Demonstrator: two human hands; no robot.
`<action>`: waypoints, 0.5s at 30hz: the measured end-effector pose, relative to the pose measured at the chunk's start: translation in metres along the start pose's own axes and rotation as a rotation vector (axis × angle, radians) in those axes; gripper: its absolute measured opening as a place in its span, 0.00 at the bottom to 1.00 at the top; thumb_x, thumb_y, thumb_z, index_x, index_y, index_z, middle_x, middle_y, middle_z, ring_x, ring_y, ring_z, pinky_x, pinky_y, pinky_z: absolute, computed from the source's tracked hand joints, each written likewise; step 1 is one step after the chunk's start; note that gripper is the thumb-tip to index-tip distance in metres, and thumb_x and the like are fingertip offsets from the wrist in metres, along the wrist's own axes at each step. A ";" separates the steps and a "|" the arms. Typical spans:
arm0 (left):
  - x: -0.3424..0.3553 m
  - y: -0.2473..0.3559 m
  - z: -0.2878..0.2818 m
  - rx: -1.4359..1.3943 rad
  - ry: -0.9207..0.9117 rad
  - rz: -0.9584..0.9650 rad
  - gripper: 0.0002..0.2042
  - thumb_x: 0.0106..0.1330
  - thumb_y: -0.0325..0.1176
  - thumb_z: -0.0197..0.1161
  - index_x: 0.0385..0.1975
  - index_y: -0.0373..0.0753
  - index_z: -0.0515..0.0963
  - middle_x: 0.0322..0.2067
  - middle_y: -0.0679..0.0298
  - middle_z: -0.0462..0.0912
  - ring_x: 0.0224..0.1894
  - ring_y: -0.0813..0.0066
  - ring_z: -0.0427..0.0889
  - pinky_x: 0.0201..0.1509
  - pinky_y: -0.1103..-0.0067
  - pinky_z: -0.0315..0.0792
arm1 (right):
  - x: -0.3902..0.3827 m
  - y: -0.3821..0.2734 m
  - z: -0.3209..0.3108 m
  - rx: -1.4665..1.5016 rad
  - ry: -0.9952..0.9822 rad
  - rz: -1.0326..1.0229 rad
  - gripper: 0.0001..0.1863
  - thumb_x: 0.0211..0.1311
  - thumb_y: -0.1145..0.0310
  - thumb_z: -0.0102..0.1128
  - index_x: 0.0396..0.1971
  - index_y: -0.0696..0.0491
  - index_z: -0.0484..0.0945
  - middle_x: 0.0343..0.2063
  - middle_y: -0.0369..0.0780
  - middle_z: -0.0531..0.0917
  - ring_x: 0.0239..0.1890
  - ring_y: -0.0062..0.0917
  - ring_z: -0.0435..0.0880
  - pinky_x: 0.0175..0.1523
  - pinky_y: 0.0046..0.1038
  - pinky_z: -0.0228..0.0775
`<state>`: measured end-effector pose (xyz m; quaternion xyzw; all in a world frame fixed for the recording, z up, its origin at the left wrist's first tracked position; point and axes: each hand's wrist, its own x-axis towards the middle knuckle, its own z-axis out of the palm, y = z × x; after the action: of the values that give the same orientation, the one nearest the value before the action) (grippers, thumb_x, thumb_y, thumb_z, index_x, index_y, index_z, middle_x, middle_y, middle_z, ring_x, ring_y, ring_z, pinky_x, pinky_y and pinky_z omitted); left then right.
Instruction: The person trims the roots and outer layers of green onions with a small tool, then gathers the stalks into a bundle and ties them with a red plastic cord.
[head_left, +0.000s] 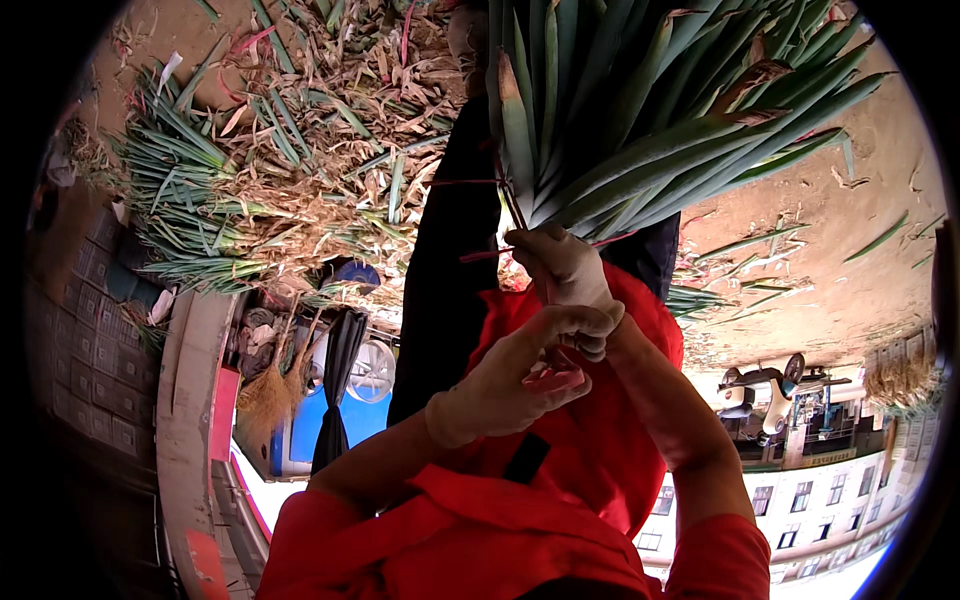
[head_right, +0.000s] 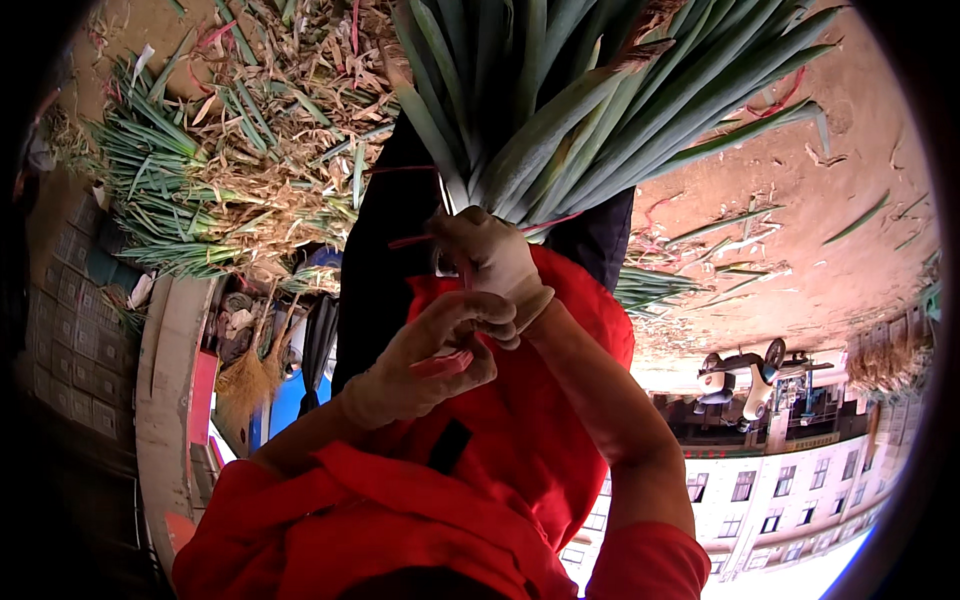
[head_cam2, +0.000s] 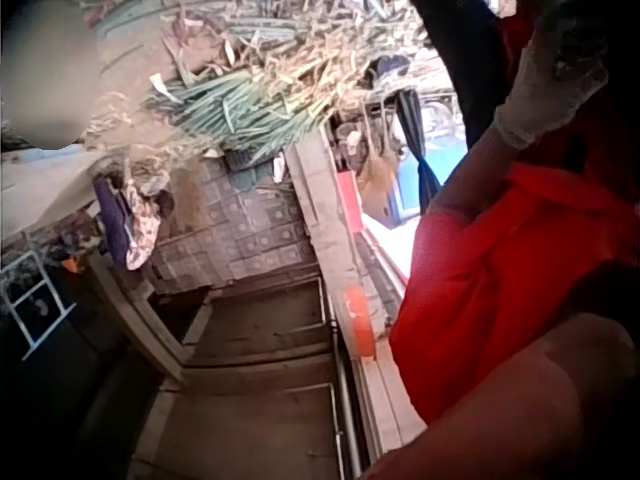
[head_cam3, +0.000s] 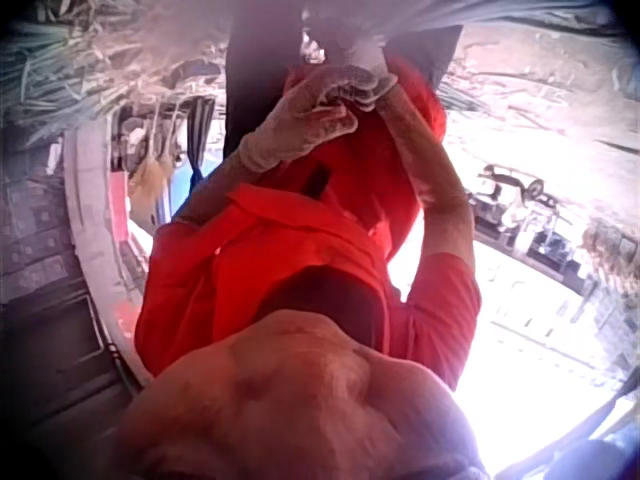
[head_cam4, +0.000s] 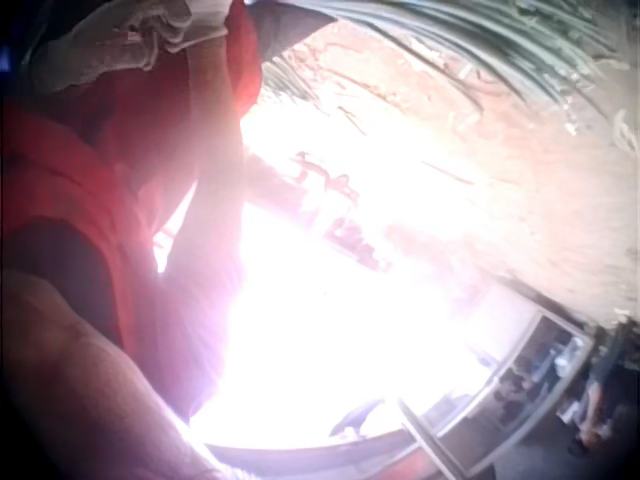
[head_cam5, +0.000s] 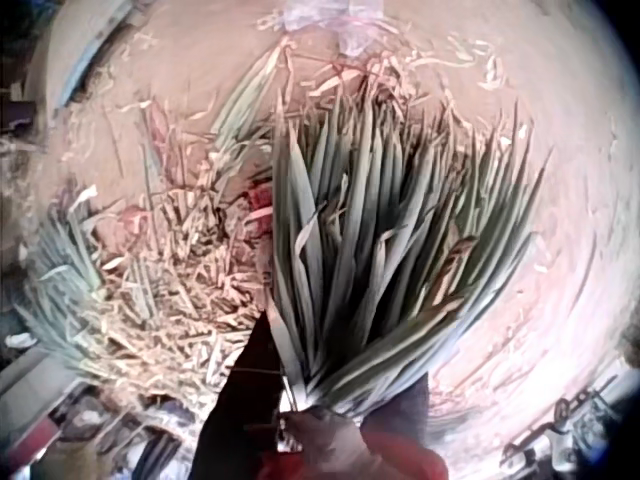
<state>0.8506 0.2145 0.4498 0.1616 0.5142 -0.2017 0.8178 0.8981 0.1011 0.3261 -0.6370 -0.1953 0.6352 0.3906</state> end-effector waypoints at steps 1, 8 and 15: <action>-0.002 0.010 -0.009 0.185 0.103 0.066 0.21 0.62 0.21 0.54 0.57 0.35 0.68 0.49 0.62 0.74 0.50 0.74 0.74 0.46 0.79 0.72 | 0.003 -0.004 -0.007 0.033 -0.027 -0.018 0.15 0.52 0.76 0.59 0.43 0.53 0.79 0.30 0.42 0.80 0.29 0.35 0.81 0.34 0.31 0.72; 0.039 0.013 -0.128 0.460 0.312 0.209 0.22 0.60 0.21 0.52 0.57 0.32 0.70 0.47 0.66 0.74 0.45 0.81 0.71 0.51 0.85 0.66 | 0.007 -0.003 -0.010 0.126 -0.050 0.016 0.13 0.52 0.82 0.58 0.38 0.55 0.82 0.29 0.42 0.82 0.30 0.32 0.82 0.35 0.27 0.73; 0.080 0.039 -0.141 0.068 0.134 0.494 0.13 0.64 0.25 0.59 0.49 0.37 0.77 0.34 0.68 0.78 0.32 0.84 0.74 0.37 0.86 0.70 | 0.010 -0.005 -0.013 -0.310 -0.124 -0.271 0.06 0.46 0.74 0.59 0.28 0.51 0.77 0.21 0.38 0.77 0.25 0.32 0.78 0.30 0.31 0.69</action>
<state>0.7920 0.3015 0.3209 0.3226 0.5052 -0.0016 0.8004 0.9125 0.1086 0.3215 -0.6170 -0.3984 0.5772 0.3570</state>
